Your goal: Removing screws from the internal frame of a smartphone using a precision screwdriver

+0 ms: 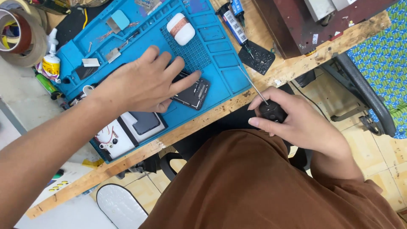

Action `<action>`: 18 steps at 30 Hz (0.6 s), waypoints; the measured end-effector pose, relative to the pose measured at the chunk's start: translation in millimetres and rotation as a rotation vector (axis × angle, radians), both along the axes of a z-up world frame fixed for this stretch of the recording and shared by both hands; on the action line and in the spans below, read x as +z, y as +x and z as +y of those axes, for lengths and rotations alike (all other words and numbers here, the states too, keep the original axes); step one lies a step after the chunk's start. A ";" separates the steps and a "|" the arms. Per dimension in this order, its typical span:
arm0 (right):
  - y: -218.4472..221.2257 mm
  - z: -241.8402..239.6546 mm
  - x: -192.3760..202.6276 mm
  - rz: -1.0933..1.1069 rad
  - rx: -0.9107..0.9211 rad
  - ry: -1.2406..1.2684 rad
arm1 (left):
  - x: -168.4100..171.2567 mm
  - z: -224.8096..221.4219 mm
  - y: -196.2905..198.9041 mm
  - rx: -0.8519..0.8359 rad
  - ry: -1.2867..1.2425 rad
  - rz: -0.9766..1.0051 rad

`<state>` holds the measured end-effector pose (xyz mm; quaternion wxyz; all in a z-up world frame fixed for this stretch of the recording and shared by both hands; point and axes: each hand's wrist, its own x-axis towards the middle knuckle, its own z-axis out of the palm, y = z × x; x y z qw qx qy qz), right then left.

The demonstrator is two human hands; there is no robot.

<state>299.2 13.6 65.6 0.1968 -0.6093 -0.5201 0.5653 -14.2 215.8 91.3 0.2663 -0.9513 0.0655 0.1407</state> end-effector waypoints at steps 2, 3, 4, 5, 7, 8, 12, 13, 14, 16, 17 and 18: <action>-3.2 1.7 -2.0 0.008 0.060 0.041 | -1.1 -5.4 1.5 0.006 -0.005 -0.007; -5.6 2.4 -2.5 -0.006 0.085 0.031 | -2.5 -5.6 3.4 -0.004 -0.050 -0.032; -7.7 2.9 -2.9 -0.020 0.110 0.021 | -3.8 -5.8 5.6 -0.014 -0.094 -0.057; -8.7 2.0 -2.9 -0.020 0.112 0.025 | -4.8 -9.4 6.5 -0.013 -0.091 -0.057; -8.9 0.7 -3.3 0.010 0.146 0.096 | -8.5 -14.6 11.0 0.036 -0.072 -0.106; -8.4 0.5 -1.7 0.006 0.142 0.098 | -4.2 -22.3 12.8 0.032 -0.070 -0.110; -6.5 -1.4 -2.0 0.009 0.155 0.089 | 3.5 -61.7 19.2 0.291 -0.055 -0.228; -6.4 -1.9 -3.7 0.036 0.163 0.151 | 4.3 -74.3 20.2 0.395 -0.032 -0.308; -7.2 -4.0 -4.0 0.037 0.181 0.131 | 1.2 -83.9 24.5 0.416 -0.049 -0.307; -8.5 -4.0 -4.6 0.005 0.216 0.246 | -3.3 -101.8 32.6 0.621 -0.005 -0.465; -10.8 -0.1 -1.4 0.002 0.240 0.235 | -9.7 -108.6 35.1 0.647 -0.011 -0.470; -13.3 3.9 2.0 -0.065 0.266 0.199 | -15.6 -115.2 38.0 0.703 0.009 -0.509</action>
